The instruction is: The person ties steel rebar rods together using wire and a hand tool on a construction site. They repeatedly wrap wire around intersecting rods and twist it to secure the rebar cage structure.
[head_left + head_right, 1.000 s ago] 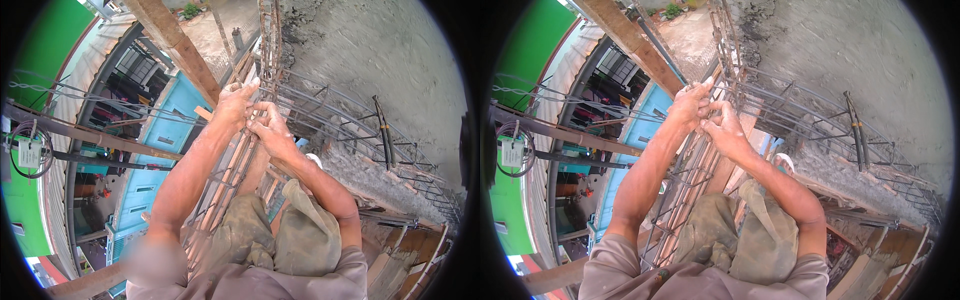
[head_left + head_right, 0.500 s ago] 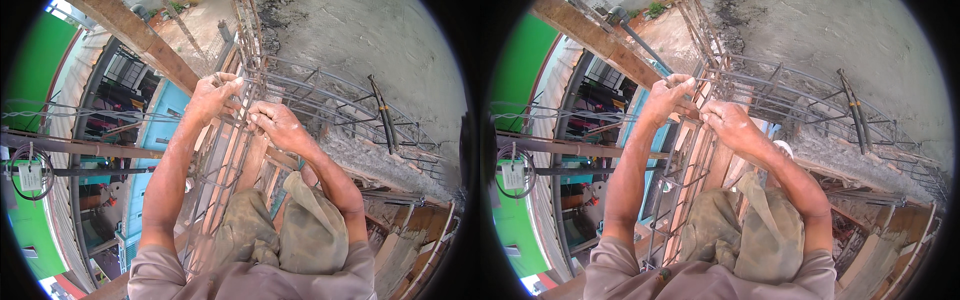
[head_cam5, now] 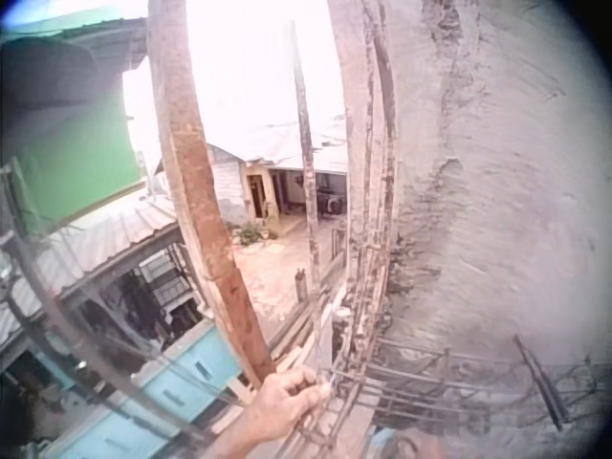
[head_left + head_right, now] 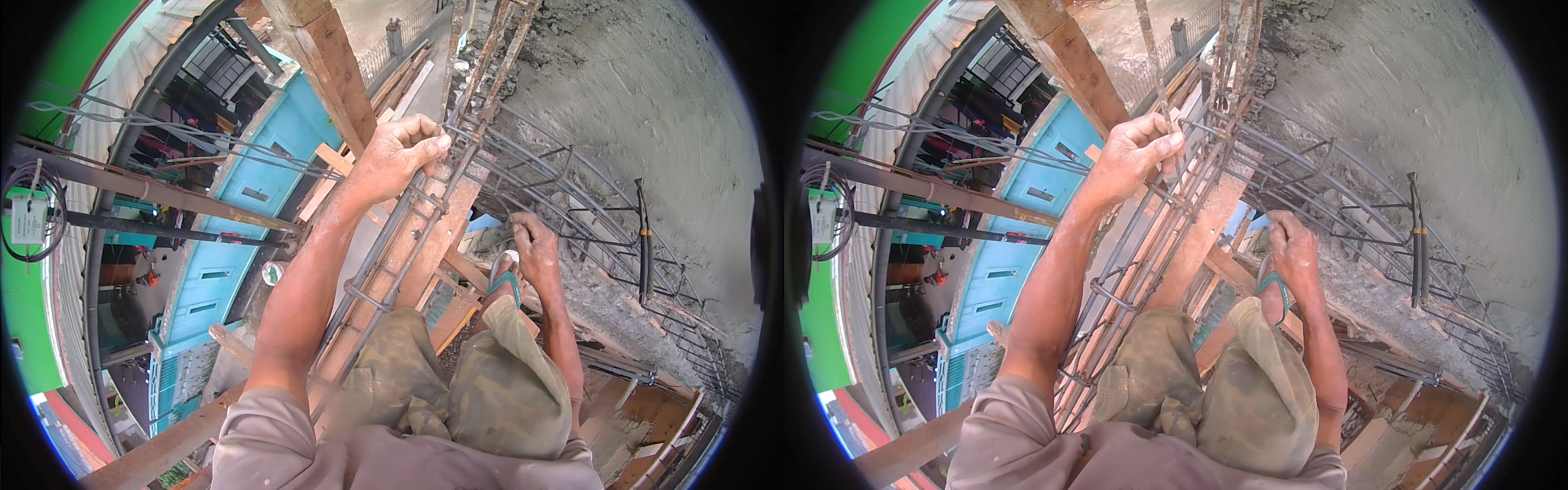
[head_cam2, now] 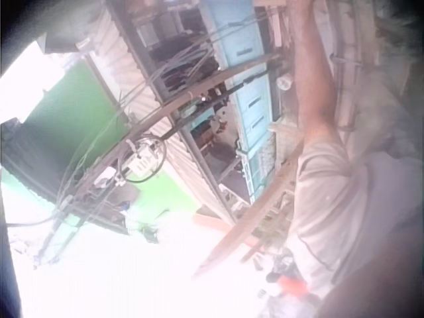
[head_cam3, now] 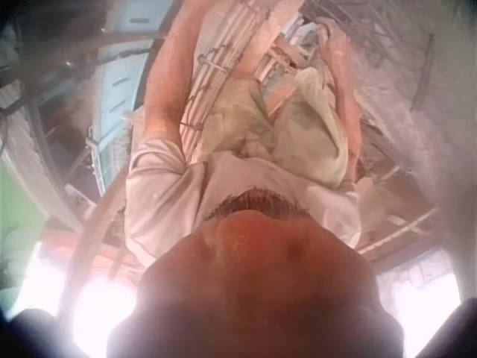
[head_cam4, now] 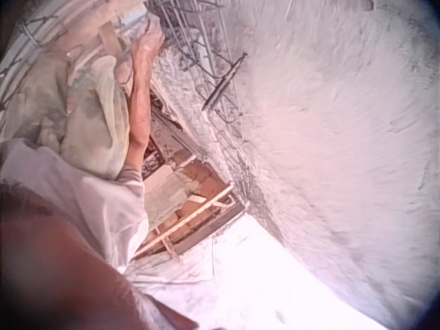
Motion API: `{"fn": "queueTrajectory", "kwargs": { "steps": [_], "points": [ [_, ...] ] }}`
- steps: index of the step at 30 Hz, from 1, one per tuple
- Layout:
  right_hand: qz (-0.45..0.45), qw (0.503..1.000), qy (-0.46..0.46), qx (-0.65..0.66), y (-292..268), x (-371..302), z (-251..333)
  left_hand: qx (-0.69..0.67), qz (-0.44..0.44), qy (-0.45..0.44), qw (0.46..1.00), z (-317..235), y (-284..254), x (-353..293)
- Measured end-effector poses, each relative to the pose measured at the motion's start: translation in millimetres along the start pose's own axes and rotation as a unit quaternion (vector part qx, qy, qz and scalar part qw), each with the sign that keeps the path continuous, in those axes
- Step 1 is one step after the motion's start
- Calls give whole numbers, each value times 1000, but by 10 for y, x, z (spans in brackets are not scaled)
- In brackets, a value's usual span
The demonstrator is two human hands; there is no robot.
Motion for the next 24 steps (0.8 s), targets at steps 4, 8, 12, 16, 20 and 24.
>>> {"fn": "queueTrajectory", "kwargs": {
  "steps": [4,8,12,16,20,24],
  "points": [
    [22,982,-94,-160,462,130,339,6,-2,20,1000,21,-5,18],
    [66,951,-149,-262,833,311,533,-22,10,29,999,72,-25,45],
    [111,938,-200,-260,826,503,623,-47,8,41,998,90,-62,43],
    [77,905,-205,-364,652,542,818,-48,-4,37,998,118,-92,15],
    [118,890,-302,-321,1166,506,678,-43,16,40,998,114,-49,46],
    [95,956,-238,-140,1308,643,615,-40,22,36,998,123,-74,41]
  ]
}}
Point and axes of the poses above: each hand's wrist, its own x-axis towards the middle knuckle, its own y-axis out of the palm, z = x × y, the point moved 7 cm from there along x, towards the middle knuckle, and after that the axes turned 10 degrees about -x, right-handed, at the moved point
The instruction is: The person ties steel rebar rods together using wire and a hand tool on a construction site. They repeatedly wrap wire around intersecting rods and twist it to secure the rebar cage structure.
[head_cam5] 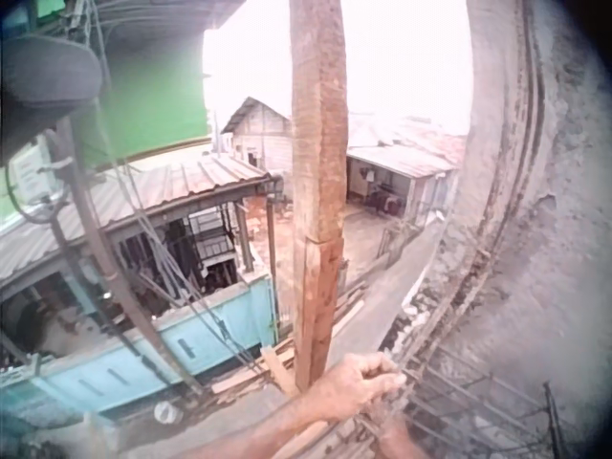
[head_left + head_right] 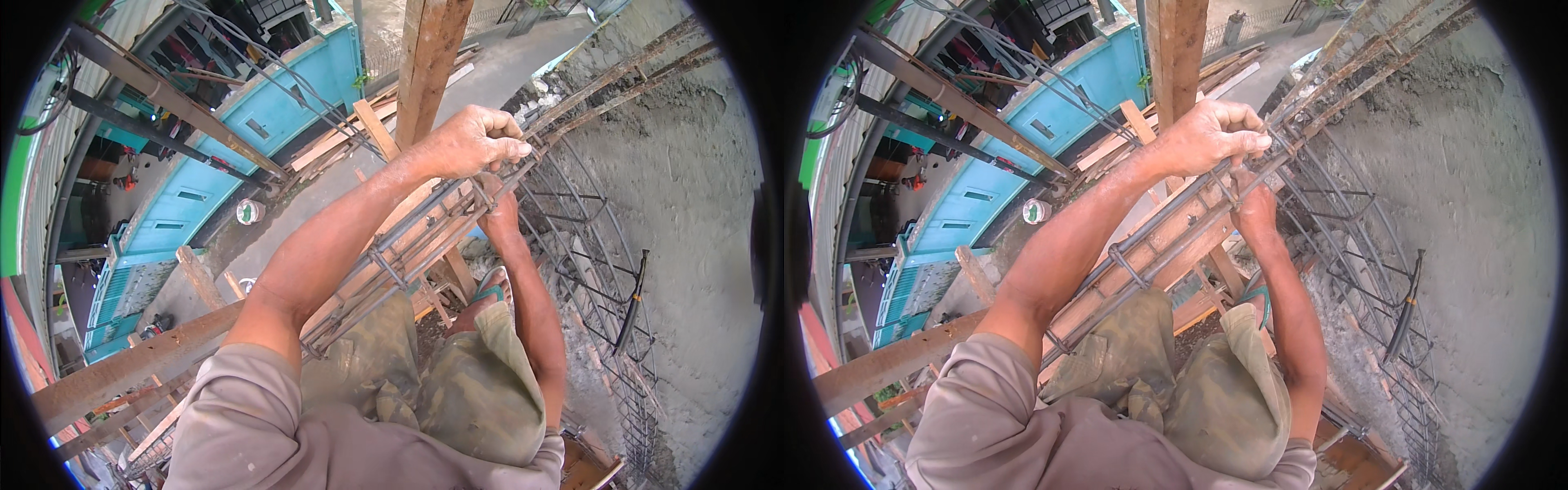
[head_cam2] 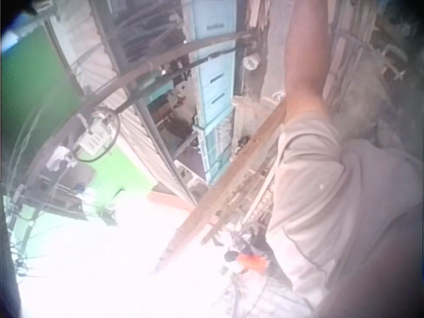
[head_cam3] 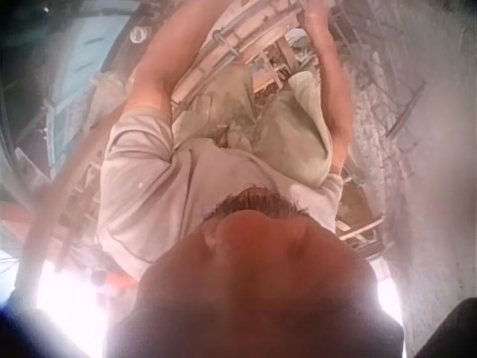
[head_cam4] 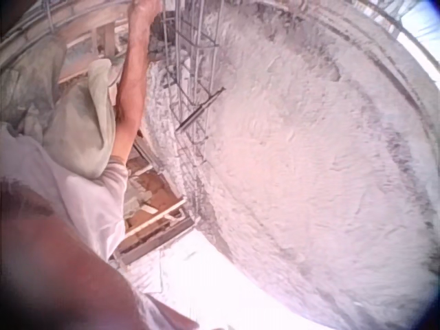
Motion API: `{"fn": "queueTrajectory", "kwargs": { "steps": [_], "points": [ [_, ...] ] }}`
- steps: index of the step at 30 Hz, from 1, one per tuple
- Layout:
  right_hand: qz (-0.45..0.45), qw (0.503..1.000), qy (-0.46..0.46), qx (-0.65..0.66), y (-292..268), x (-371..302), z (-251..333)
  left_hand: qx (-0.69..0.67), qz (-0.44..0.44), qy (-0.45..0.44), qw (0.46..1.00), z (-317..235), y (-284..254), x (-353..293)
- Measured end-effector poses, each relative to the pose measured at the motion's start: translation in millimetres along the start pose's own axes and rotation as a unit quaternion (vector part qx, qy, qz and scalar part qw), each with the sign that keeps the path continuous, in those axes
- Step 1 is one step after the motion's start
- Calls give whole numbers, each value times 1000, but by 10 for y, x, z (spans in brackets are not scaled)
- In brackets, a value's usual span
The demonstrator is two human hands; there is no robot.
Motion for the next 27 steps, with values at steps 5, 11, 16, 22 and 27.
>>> {"fn": "queueTrajectory", "kwargs": {
  "steps": [5,11,16,22,27],
  "points": [
    [102,993,22,48,39,183,67,-13,6,5,1000,25,-28,-1],
    [100,990,62,71,64,172,11,-29,-118,-1,993,480,-671,-78],
    [66,992,55,93,71,149,18,332,37,-79,939,1394,-678,-240],
    [80,993,68,51,66,128,-3,340,85,-172,921,1212,-650,-119],
    [88,994,69,22,77,117,28,290,98,-203,930,1220,-569,18]
  ]
}}
Point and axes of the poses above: each hand's wrist, its own x-axis towards the middle knuckle, its own y-axis out of the palm, z = x × y, the point moved 7 cm from there along x, towards the middle knuckle, and after that the axes turned 10 degrees about -x, right-handed, at the moved point
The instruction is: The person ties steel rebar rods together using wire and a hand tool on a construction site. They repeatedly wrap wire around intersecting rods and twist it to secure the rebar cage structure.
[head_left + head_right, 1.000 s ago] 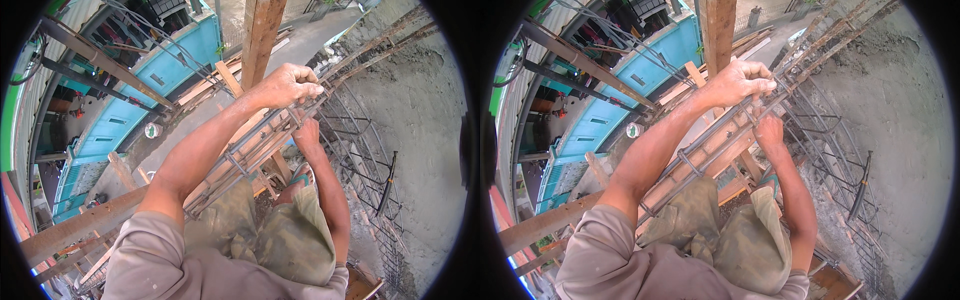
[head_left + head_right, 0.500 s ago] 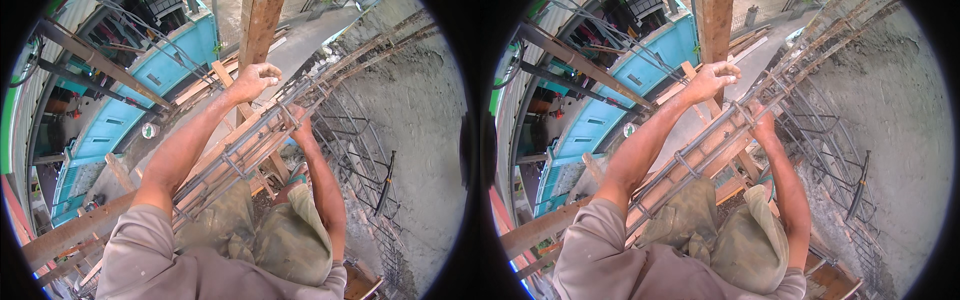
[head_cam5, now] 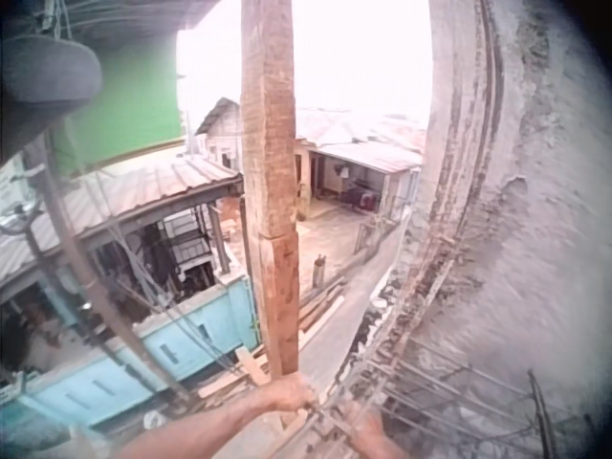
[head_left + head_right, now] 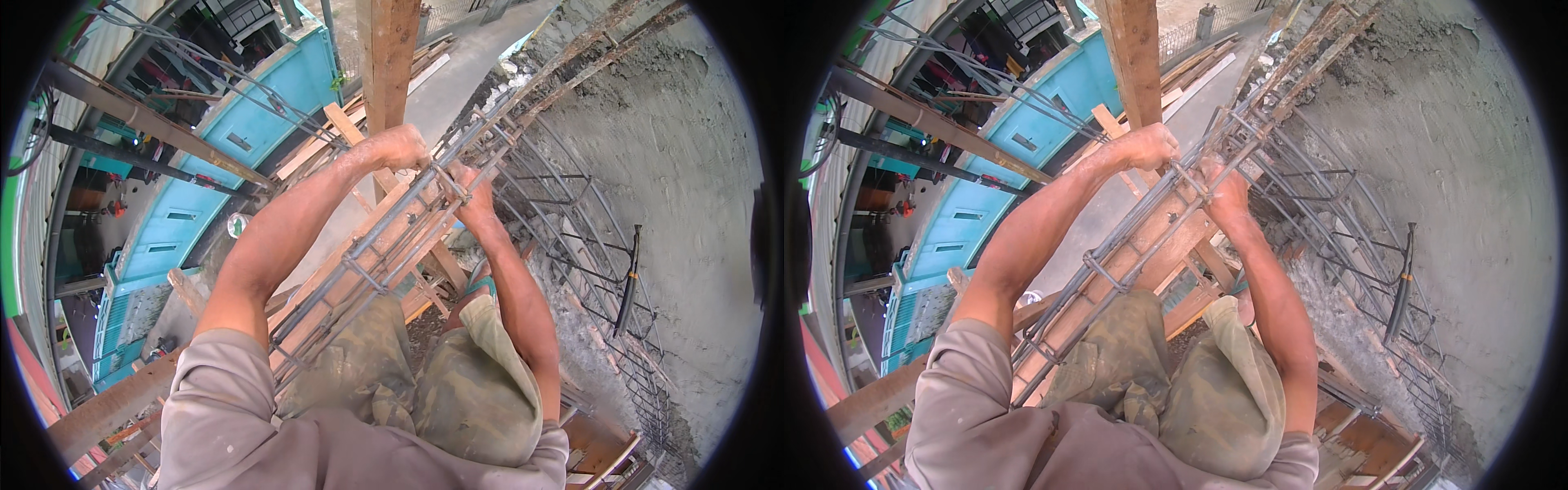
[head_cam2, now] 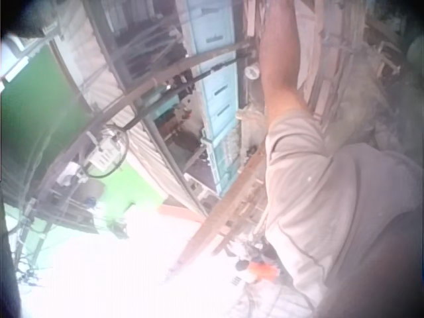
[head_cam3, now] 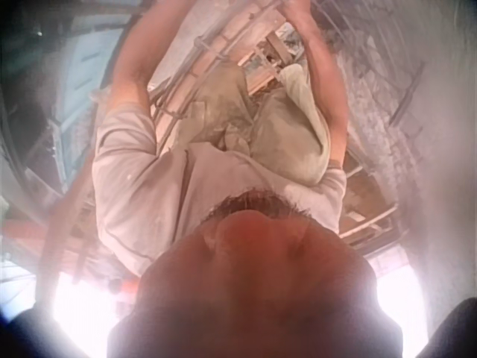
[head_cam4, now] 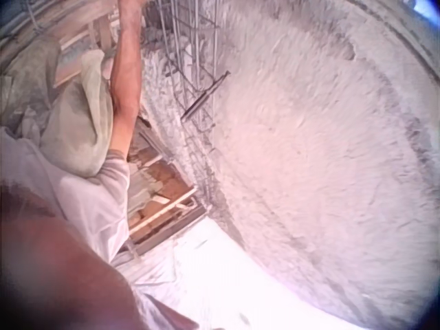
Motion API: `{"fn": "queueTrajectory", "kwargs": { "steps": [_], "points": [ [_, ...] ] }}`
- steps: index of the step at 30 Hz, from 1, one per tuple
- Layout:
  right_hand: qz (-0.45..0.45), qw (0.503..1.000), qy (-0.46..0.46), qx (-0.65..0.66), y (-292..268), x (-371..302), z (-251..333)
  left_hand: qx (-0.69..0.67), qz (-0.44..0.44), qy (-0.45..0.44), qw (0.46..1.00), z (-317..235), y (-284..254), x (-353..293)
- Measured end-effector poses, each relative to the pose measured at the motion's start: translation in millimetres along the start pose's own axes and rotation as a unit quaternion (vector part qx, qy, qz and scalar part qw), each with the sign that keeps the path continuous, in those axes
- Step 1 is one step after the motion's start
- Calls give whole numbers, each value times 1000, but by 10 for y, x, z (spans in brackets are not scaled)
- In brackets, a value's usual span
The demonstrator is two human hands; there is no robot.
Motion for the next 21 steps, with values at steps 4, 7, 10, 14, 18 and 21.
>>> {"fn": "queueTrajectory", "kwargs": {
  "steps": [4,7,10,14,18,21],
  "points": [
    [-16,1000,-13,-5,23,8,-16,55,30,92,994,-100,6,-43],
    [-8,1000,-21,-19,-2,11,2,-100,18,-46,994,-37,-18,-112],
    [-29,998,-45,-26,-16,-20,-10,-100,56,-61,992,-75,2,-120],
    [-41,997,-63,-7,8,-10,17,151,124,192,962,-282,72,27],
    [-51,997,-62,10,2,-20,-1,-74,89,-68,991,-132,46,92],
    [-34,998,-46,-8,49,-31,-63,-113,120,-69,984,-205,91,-26]
  ]
}}
Point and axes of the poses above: each hand's wrist, its own x-axis towards the middle knuckle, its own y-axis out of the palm, z = x × y, the point moved 7 cm from there along x, towards the middle knuckle, and after that the axes turned 10 degrees about -x, right-handed, at the moved point
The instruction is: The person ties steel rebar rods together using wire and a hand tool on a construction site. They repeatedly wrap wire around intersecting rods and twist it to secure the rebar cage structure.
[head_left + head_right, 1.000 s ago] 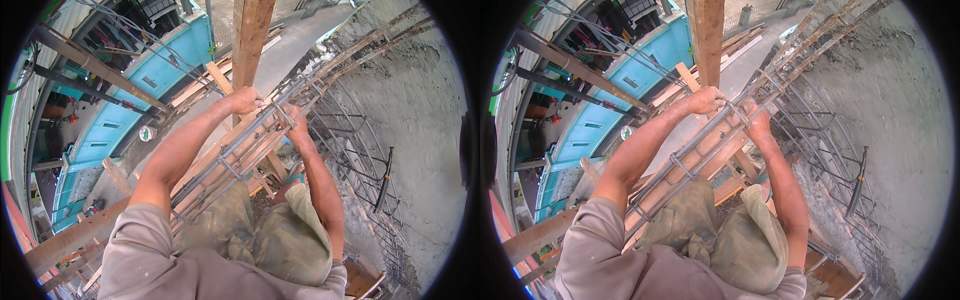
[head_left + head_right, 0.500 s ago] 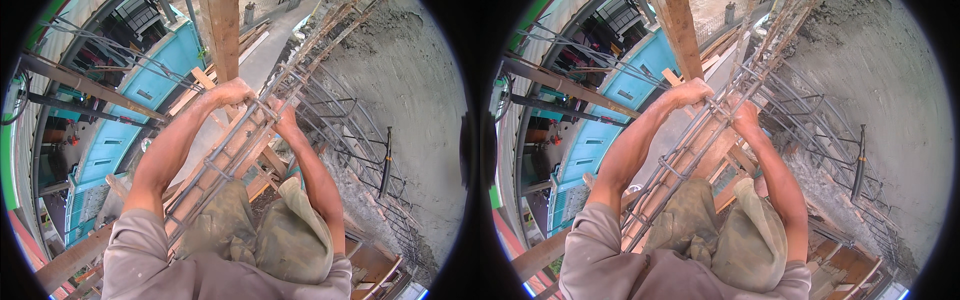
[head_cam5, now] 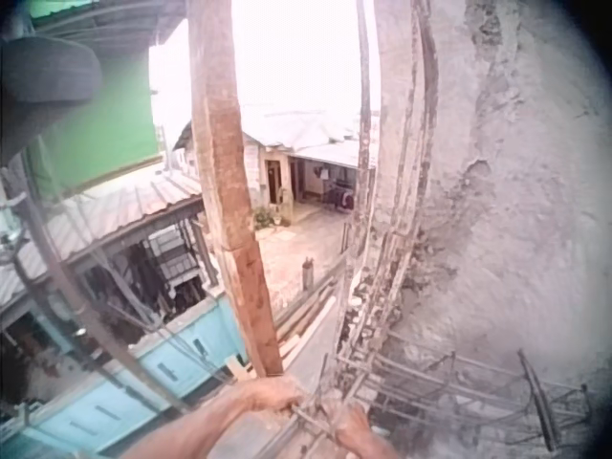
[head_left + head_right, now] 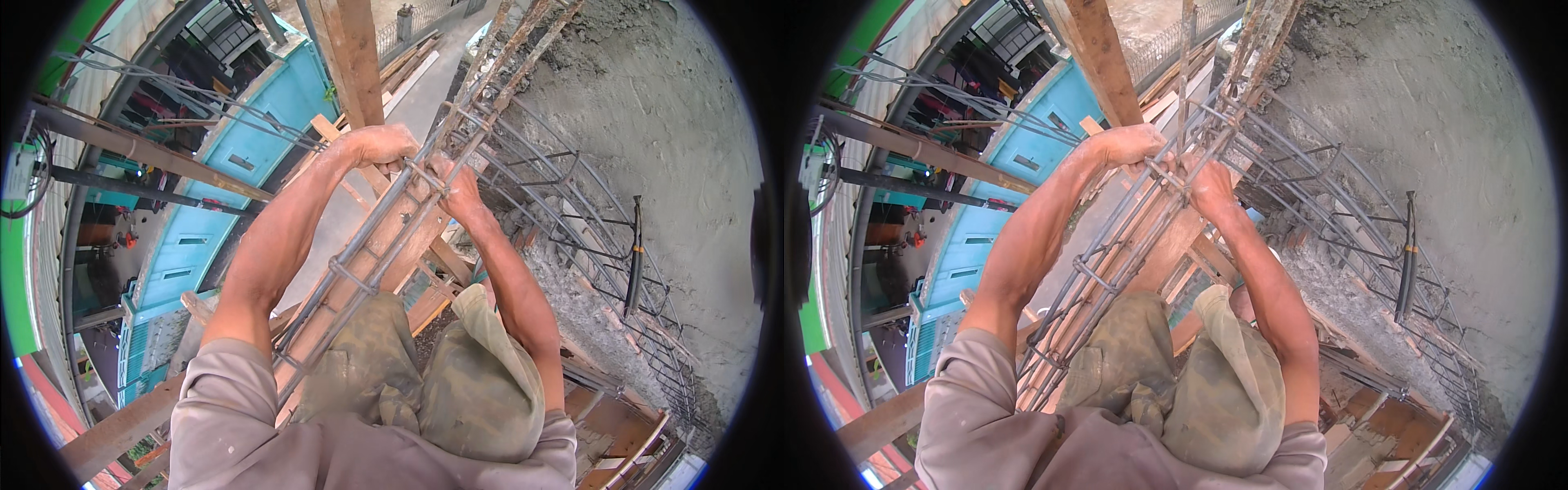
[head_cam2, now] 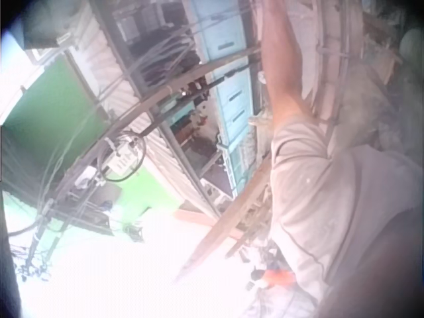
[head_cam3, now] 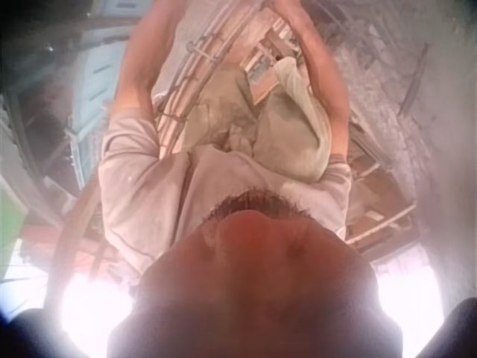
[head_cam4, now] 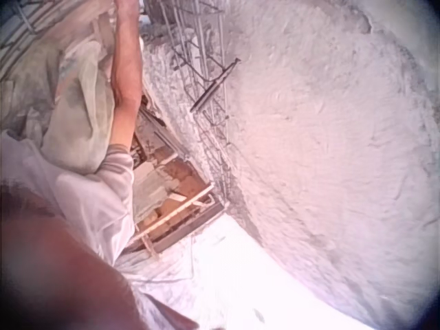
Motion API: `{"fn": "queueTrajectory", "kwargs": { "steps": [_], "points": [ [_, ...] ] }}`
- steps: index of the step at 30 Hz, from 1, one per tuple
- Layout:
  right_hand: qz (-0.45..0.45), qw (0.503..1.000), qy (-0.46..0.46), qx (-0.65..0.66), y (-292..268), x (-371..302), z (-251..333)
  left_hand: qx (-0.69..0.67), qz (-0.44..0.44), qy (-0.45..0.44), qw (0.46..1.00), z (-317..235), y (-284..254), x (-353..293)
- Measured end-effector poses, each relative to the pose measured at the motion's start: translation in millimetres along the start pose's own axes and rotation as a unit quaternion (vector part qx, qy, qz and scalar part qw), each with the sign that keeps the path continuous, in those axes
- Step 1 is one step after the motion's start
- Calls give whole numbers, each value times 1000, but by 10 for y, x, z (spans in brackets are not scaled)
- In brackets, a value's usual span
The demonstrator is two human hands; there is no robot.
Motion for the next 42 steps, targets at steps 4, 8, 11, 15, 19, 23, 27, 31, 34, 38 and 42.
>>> {"fn": "queueTrajectory", "kwargs": {
  "steps": [4,8,11,15,19,23,27,31,34,38,42],
  "points": [
    [44,999,21,22,-56,47,14,55,-6,46,997,-41,12,-76],
    [74,993,49,72,-21,64,-13,229,-19,206,951,9,2,46],
    [66,992,19,108,-103,40,60,151,-9,109,982,214,-59,169],
    [107,984,76,121,-114,23,9,87,-15,90,992,154,-14,48],
    [118,986,74,92,-107,40,29,-17,-46,75,996,220,-15,-33],
    [132,981,112,84,-97,38,-3,-57,-38,123,990,141,14,-137],
    [58,990,64,111,-173,22,77,-187,-82,84,975,218,-13,-103],
    [47,987,61,140,-173,16,71,-198,-145,142,959,329,9,-21],
    [-6,985,40,168,-150,10,36,-144,-143,169,965,338,2,35],
    [63,973,84,207,-141,7,21,-108,-140,168,970,374,5,73],
    [57,975,86,198,-171,8,21,-120,-155,172,966,287,43,18]
  ]
}}
Point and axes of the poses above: each hand's wrist, its own x-axis towards the middle knuckle, its own y-axis out of the palm, z = x × y, the point moved 7 cm from there along x, towards the middle knuckle, and after that the axes turned 10 degrees about -x, right-handed, at the moved point
